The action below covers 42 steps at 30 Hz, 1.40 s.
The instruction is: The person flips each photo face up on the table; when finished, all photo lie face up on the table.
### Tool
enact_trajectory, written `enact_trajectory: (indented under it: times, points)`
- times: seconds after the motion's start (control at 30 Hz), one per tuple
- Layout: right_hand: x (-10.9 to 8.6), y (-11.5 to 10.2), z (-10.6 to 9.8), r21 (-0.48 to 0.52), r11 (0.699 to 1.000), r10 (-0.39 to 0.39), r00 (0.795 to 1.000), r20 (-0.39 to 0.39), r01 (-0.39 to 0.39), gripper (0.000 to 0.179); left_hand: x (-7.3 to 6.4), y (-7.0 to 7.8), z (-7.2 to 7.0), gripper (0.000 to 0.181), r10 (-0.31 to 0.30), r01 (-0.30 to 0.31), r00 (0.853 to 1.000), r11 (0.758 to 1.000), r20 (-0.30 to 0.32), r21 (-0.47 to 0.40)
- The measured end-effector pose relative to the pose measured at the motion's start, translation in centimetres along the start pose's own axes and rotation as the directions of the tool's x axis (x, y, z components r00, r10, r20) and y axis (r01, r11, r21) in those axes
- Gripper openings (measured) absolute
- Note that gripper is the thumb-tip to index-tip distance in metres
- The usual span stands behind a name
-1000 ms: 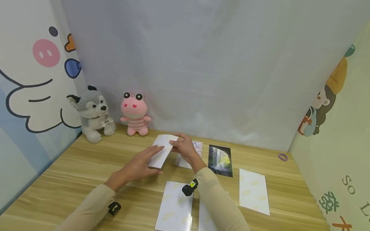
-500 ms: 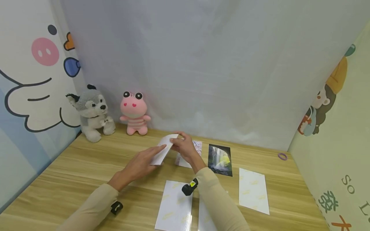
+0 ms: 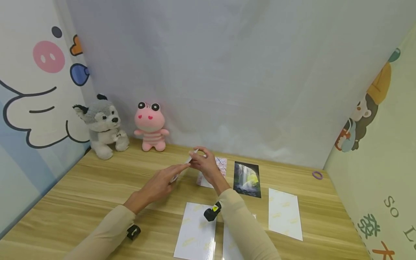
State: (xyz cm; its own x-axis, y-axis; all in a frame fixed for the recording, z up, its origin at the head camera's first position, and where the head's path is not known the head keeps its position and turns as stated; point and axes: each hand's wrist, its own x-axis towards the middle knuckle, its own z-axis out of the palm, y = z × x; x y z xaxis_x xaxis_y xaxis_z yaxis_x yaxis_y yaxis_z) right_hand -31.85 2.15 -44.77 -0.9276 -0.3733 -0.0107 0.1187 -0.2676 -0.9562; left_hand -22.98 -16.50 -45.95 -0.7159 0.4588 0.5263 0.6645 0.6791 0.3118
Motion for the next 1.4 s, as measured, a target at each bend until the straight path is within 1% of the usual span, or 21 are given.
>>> enact_trajectory:
  times: [0.1,0.17,0.33,0.4,0.5,0.6,0.7,0.8,0.87,1.0,1.07,1.13,1.23,1.33,1.4]
  points:
    - [0.0,0.0,0.1,-0.011,1.000,-0.002,1.000,0.001,0.002,0.028,0.1,-0.1,0.2,0.073,0.016,-0.015,1.000,1.000,-0.020,0.005]
    - [0.0,0.1,0.1,-0.015,1.000,0.001,1.000,0.002,-0.001,0.028,0.1,-0.2,0.3,0.070,0.018,-0.017,0.999,1.000,-0.034,0.006]
    - [0.0,0.1,0.2,-0.030,1.000,0.007,1.000,0.001,-0.007,0.019,0.1,-0.1,0.2,0.065,0.005,-0.005,0.999,1.000,-0.053,-0.008]
    - [0.0,0.1,0.1,-0.045,0.999,0.014,1.000,0.000,-0.014,0.020,0.2,-0.1,0.1,0.063,-0.004,0.003,0.999,1.000,-0.051,-0.018]
    - [0.1,-0.1,0.0,-0.093,0.995,0.034,0.999,-0.001,-0.034,0.027,0.2,0.0,-0.1,0.060,-0.028,0.027,0.999,0.999,-0.040,-0.037]
    - [0.1,-0.3,0.0,-0.155,0.985,0.073,0.997,-0.020,-0.076,0.036,0.2,0.0,-0.1,0.061,-0.066,0.064,0.997,0.996,-0.030,-0.061]
    - [0.1,-0.5,0.0,-0.207,0.971,0.109,0.993,-0.042,-0.116,0.046,0.2,0.0,-0.2,0.062,-0.107,0.103,0.994,0.988,-0.030,-0.113]
    - [-0.1,-0.6,-0.2,-0.249,0.958,0.133,0.990,-0.038,-0.139,0.055,0.5,-0.1,-0.3,0.062,-0.136,0.123,0.989,0.975,-0.063,-0.184]
    - [-0.3,-0.7,-0.3,-0.285,0.947,0.149,0.988,-0.024,-0.150,0.057,0.7,-0.3,-0.4,0.062,-0.138,0.112,0.985,0.969,-0.104,-0.222]
    - [-0.7,-0.7,-0.6,-0.365,0.915,0.194,0.981,0.021,-0.173,0.059,0.9,-0.4,-0.7,0.061,-0.157,0.110,0.974,0.958,-0.164,-0.265]
    - [-0.9,-0.7,-0.6,-0.377,0.909,0.211,0.976,0.046,-0.179,0.061,1.0,-0.5,-0.8,0.061,-0.175,0.122,0.968,0.954,-0.180,-0.275]
    - [-1.0,-0.5,-0.5,-0.351,0.917,0.227,0.972,0.068,-0.190,0.063,1.1,-0.4,-0.9,0.061,-0.199,0.138,0.961,0.948,-0.195,-0.286]
    - [-1.0,0.0,-0.1,-0.245,0.949,0.225,0.970,0.091,-0.197,0.067,1.3,-0.3,-1.1,0.060,-0.229,0.157,0.950,0.937,-0.212,-0.311]
    - [-0.9,0.6,0.4,-0.135,0.974,0.197,0.977,0.085,-0.184,0.070,1.5,-0.1,-1.1,0.061,-0.265,0.176,0.937,0.920,-0.227,-0.350]
    - [-0.8,1.0,0.6,-0.087,0.981,0.177,0.982,0.072,-0.171,0.070,1.6,-0.1,-1.0,0.062,-0.297,0.191,0.926,0.902,-0.234,-0.388]
